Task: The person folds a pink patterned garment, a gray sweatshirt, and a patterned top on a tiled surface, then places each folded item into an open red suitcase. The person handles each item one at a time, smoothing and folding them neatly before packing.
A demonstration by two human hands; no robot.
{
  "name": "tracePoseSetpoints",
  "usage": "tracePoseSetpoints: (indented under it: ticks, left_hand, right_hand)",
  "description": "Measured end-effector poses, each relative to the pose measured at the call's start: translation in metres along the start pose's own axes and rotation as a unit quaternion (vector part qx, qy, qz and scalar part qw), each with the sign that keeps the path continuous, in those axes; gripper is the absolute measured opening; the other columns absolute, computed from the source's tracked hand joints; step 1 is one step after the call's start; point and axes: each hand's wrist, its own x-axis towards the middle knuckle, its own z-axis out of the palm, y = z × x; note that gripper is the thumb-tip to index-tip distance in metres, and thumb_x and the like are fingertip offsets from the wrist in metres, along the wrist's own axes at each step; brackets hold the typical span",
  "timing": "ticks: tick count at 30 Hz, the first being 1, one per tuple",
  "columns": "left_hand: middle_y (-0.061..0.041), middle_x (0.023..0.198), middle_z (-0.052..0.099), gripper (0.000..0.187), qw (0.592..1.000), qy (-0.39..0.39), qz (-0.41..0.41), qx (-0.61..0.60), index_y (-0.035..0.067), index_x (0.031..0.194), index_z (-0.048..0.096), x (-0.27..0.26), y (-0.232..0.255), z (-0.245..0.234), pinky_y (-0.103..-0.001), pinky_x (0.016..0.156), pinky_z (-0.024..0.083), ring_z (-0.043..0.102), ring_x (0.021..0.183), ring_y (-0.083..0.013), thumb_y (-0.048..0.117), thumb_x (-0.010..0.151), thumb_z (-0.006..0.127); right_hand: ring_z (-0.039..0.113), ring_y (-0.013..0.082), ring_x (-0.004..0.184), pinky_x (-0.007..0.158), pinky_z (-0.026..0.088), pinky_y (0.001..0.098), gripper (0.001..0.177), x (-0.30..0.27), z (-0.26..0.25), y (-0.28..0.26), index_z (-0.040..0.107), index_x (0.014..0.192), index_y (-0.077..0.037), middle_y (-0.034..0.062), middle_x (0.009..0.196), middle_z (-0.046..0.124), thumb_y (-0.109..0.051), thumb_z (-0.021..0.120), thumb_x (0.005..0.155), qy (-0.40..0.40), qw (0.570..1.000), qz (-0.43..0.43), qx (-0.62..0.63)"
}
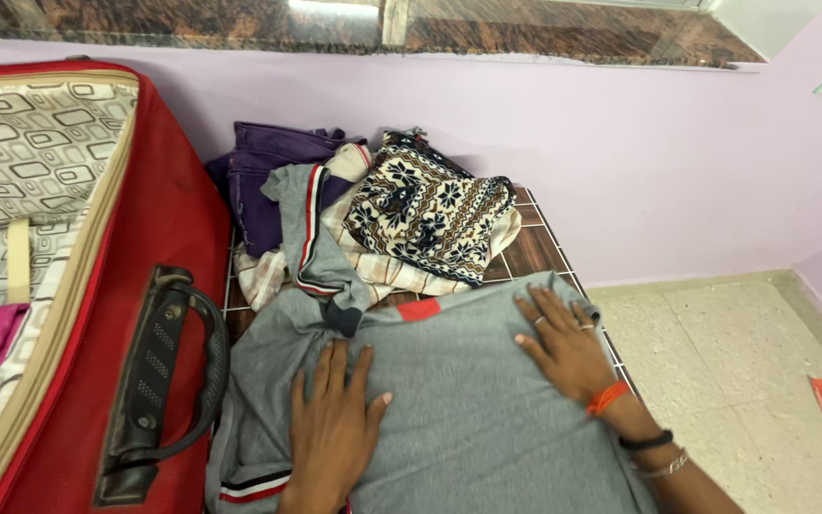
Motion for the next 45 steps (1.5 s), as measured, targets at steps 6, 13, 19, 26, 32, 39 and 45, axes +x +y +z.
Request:
tracePoseSetpoints:
  ticks: [6,13,19,26,32,39,45]
  left_hand:
    - [-0.012,0.153,0.043,0.075,0.999,-0.051,-0.003,0.012,0.017,0.151,0.044,0.046,-0.015,0.035,-0.057,0.119,0.014,0.032,0.146,-0.0307,0.063,0.092,0.048]
    - [-0.012,0.142,0.058,0.071,1.0,-0.01,0.013,0.013,0.013,0.139,0.057,0.102,-0.029,0.056,-0.058,0.113,0.024,0.049,0.133,-0.0311,0.065,0.092,0.047]
    - [-0.013,0.119,0.071,0.055,0.998,-0.018,0.037,-0.043,0.012,0.134,0.065,0.106,-0.037,0.048,-0.054,0.112,0.033,0.06,0.119,-0.0304,0.051,0.096,0.057]
    - [-0.009,0.115,0.075,0.025,0.977,0.042,0.079,-0.193,0.01,0.112,0.076,0.059,-0.026,0.0,-0.047,0.103,0.043,0.064,0.115,-0.0285,0.02,0.091,0.068]
    - [-0.01,0.11,0.074,0.029,0.949,-0.042,-0.003,-0.313,0.011,0.113,0.077,0.004,-0.029,-0.023,-0.04,0.094,0.05,0.066,0.108,-0.029,0.022,0.087,0.075]
    - [-0.007,0.114,0.069,0.04,0.955,0.051,0.108,-0.271,0.008,0.108,0.075,-0.003,-0.042,-0.013,-0.043,0.094,0.041,0.059,0.11,-0.0301,0.025,0.072,0.083]
    - [-0.005,0.103,0.069,0.016,0.959,0.06,0.072,-0.269,0.009,0.091,0.071,0.006,-0.046,-0.002,-0.042,0.091,0.044,0.06,0.101,-0.0291,0.021,0.083,0.076]
  right_hand:
    - [0.019,0.0265,0.153,0.122,0.008,0.0543,0.068,0.062,-0.001,0.054,0.031,0.159,-0.024,0.0078,0.166,0.024,-0.059,0.031,0.1,-0.006,0.999,0.042,-0.029]
    - [0.043,0.0241,0.143,0.123,0.023,0.0592,0.06,0.062,-0.022,0.0,0.044,0.163,-0.021,0.011,0.156,0.045,-0.026,0.049,0.103,0.112,0.985,0.072,-0.107]
    - [0.016,0.029,0.153,0.117,0.005,0.0613,0.067,0.005,-0.004,-0.05,0.035,0.157,-0.02,0.009,0.167,0.024,-0.055,0.04,0.1,0.024,0.997,-0.074,-0.026]
    - [0.022,0.0271,0.155,0.123,0.012,0.0552,0.062,0.034,-0.001,0.018,0.046,0.152,-0.022,0.0056,0.167,0.028,-0.056,0.042,0.1,0.007,0.997,-0.064,0.052]
    - [0.055,0.0255,0.134,0.11,0.04,0.054,0.032,0.038,-0.013,0.012,0.071,0.121,-0.017,0.005,0.139,0.062,-0.034,0.059,0.096,0.167,0.979,-0.021,-0.114]
    - [0.07,0.0245,0.078,0.069,0.055,0.0361,0.014,-0.042,-0.031,-0.114,0.07,0.092,-0.007,0.0068,0.093,0.071,-0.021,0.069,0.094,0.156,0.965,0.018,0.209]
    - [0.057,0.0245,0.089,0.076,0.047,0.041,0.049,-0.082,-0.04,-0.228,0.072,0.124,-0.008,0.0074,0.099,0.058,-0.038,0.077,0.085,0.115,0.948,-0.289,0.069]
